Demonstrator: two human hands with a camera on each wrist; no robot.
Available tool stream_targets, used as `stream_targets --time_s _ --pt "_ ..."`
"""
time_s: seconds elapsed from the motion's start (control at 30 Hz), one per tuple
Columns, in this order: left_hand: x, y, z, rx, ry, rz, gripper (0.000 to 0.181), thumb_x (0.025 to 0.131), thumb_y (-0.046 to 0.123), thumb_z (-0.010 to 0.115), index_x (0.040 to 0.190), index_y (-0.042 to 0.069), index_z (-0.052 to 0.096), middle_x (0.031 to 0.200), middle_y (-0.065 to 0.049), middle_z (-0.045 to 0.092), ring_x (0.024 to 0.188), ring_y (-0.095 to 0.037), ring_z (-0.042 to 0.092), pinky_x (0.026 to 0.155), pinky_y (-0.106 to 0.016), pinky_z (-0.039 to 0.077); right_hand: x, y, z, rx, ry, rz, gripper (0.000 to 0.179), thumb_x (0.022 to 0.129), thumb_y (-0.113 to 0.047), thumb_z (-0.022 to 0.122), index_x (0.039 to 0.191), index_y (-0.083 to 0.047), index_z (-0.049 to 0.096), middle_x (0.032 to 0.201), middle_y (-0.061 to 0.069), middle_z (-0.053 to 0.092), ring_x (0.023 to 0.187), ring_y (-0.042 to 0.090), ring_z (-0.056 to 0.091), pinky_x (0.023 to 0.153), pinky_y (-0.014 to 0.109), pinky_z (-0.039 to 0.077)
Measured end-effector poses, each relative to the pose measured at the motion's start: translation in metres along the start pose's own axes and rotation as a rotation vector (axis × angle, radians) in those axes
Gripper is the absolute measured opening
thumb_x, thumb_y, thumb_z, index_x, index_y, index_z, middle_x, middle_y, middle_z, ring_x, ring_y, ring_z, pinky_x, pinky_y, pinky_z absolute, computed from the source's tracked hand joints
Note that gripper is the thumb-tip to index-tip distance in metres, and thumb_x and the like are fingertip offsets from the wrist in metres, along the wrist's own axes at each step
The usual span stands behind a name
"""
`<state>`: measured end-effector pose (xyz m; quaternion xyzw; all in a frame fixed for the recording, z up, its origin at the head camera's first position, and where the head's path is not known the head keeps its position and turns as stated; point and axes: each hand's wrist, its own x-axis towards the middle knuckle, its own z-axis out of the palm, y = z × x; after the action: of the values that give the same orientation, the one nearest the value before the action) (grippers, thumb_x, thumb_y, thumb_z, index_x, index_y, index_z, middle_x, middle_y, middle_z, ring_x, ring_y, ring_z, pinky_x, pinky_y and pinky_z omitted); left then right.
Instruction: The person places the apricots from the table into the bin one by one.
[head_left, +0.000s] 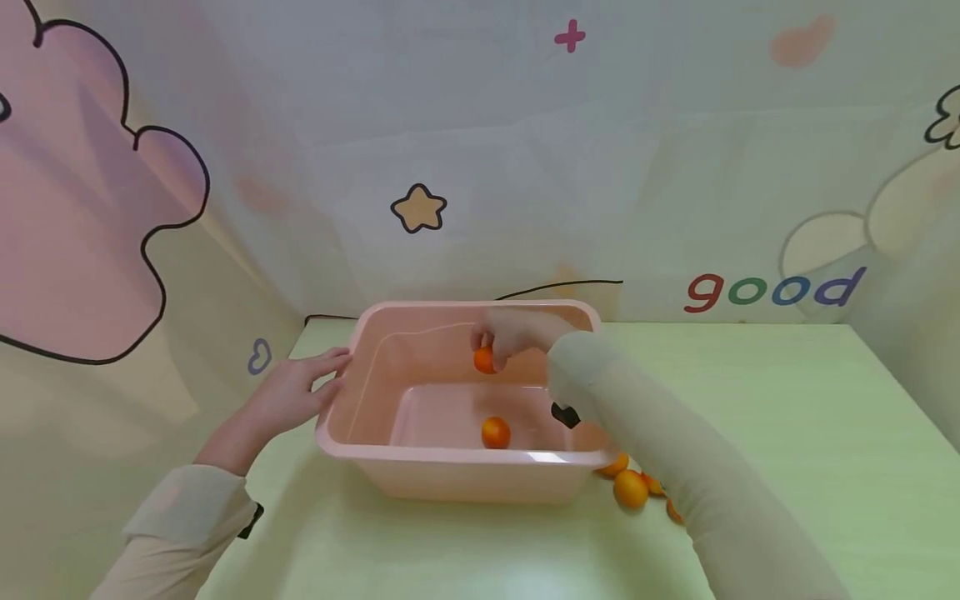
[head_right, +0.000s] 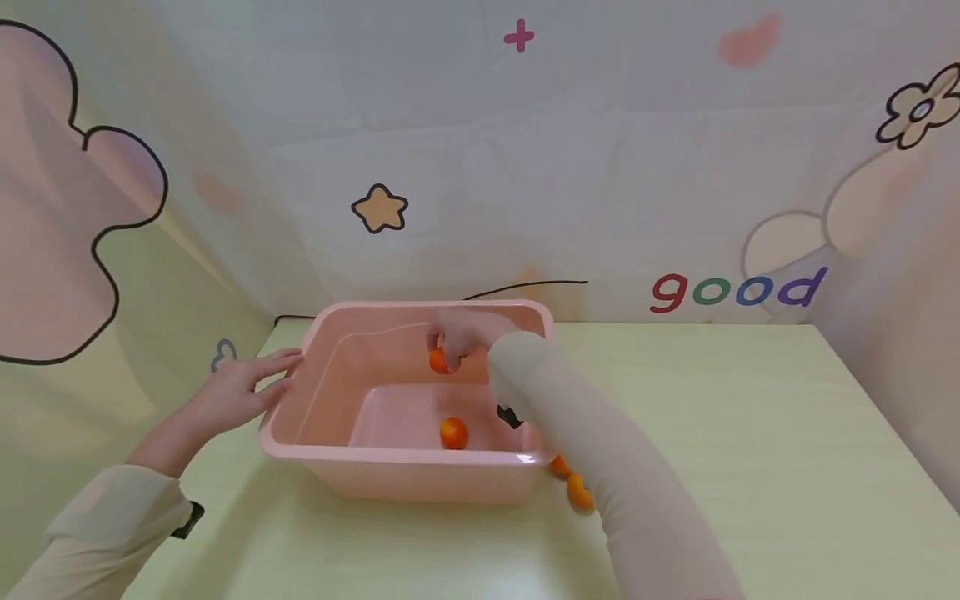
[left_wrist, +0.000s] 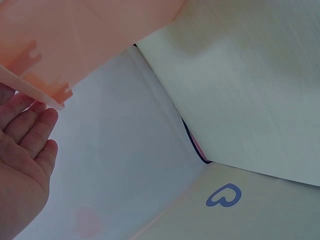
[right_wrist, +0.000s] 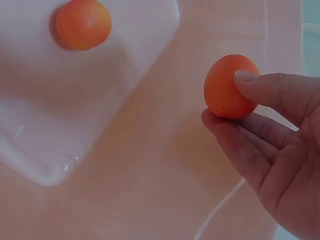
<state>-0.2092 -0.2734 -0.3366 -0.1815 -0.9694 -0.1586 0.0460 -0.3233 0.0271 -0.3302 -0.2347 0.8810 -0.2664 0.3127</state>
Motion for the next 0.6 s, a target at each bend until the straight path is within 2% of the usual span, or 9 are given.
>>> stream_targets --time_s 0.1,0.2,0.27,0.37,0.43,0.47,0.5,0.53,0.6 --pt "0.001 0.001 0.0 0.005 -0.005 -0.002 0.041 0.087 0.015 0.051 0.126 0.003 0.049 0.131 -0.013 0.048 0.068 -0.017 0.052 0.066 -0.031 0.039 -0.004 0.001 0.007 0.092 0.002 0.034 0.025 0.071 0.007 0.05 0.09 -0.009 0.057 0.076 0.002 0.051 0.083 0.019 0.045 0.058 0.027 0.038" --pt "0.002 0.002 0.0 -0.001 -0.004 0.001 0.041 0.087 0.015 0.051 0.126 0.002 0.049 0.13 -0.013 0.048 0.076 -0.022 0.056 0.07 -0.035 0.041 -0.014 -0.003 0.014 0.212 0.005 0.082 0.025 0.068 0.008 0.045 0.086 -0.007 0.053 0.079 0.005 0.048 0.089 0.021 0.043 0.056 0.028 0.037" --pt "0.002 0.003 0.0 -0.01 -0.002 0.003 0.04 0.087 0.014 0.051 0.125 0.002 0.049 0.13 -0.013 0.048 0.088 -0.029 0.058 0.074 -0.038 0.042 -0.026 -0.009 0.018 0.339 0.01 0.159 0.024 0.064 0.006 0.041 0.079 -0.01 0.051 0.079 0.004 0.047 0.096 0.021 0.04 0.056 0.03 0.036" --pt "0.001 0.003 0.0 -0.018 0.007 0.009 0.039 0.087 0.012 0.051 0.124 0.0 0.05 0.129 -0.015 0.049 0.106 -0.034 0.053 0.079 -0.043 0.042 -0.055 -0.029 0.022 0.549 0.056 0.33 0.022 0.054 -0.003 0.039 0.07 -0.015 0.048 0.088 0.001 0.048 0.101 0.022 0.034 0.053 0.036 0.03" --pt "0.001 0.003 -0.001 -0.02 0.01 0.009 0.039 0.086 0.011 0.051 0.124 0.0 0.05 0.129 -0.015 0.049 0.105 -0.034 0.053 0.078 -0.042 0.042 -0.073 -0.044 0.025 0.635 0.095 0.412 0.024 0.05 -0.008 0.038 0.069 -0.018 0.049 0.096 -0.001 0.05 0.102 0.021 0.031 0.049 0.039 0.024" --pt "0.0 0.003 -0.001 -0.02 0.011 0.008 0.039 0.086 0.011 0.051 0.124 0.0 0.05 0.129 -0.015 0.049 0.106 -0.034 0.053 0.078 -0.042 0.042 -0.082 -0.052 0.025 0.662 0.108 0.439 0.028 0.049 -0.009 0.039 0.072 -0.019 0.052 0.107 -0.002 0.049 0.105 0.022 0.03 0.049 0.04 0.026" --pt "0.0 0.002 -0.001 -0.018 0.012 0.008 0.039 0.086 0.011 0.051 0.124 0.0 0.05 0.129 -0.015 0.049 0.106 -0.034 0.053 0.079 -0.043 0.042 -0.085 -0.056 0.027 0.67 0.115 0.444 0.031 0.049 -0.01 0.04 0.074 -0.02 0.054 0.112 -0.003 0.049 0.106 0.022 0.029 0.049 0.041 0.026" --pt "0.0 0.002 -0.001 -0.017 0.013 0.006 0.039 0.086 0.011 0.051 0.124 0.0 0.05 0.129 -0.015 0.049 0.106 -0.035 0.053 0.079 -0.043 0.042 -0.081 -0.052 0.03 0.66 0.116 0.401 0.033 0.05 -0.009 0.04 0.077 -0.019 0.055 0.112 -0.001 0.05 0.107 0.022 0.03 0.052 0.04 0.029" --pt "-0.001 0.002 -0.001 -0.012 0.013 0.002 0.039 0.086 0.011 0.051 0.124 0.0 0.05 0.129 -0.015 0.049 0.106 -0.035 0.053 0.079 -0.043 0.043 -0.056 -0.04 0.032 0.502 0.06 0.293 0.033 0.059 -0.005 0.045 0.086 -0.017 0.058 0.107 0.002 0.054 0.103 0.023 0.036 0.056 0.039 0.037"
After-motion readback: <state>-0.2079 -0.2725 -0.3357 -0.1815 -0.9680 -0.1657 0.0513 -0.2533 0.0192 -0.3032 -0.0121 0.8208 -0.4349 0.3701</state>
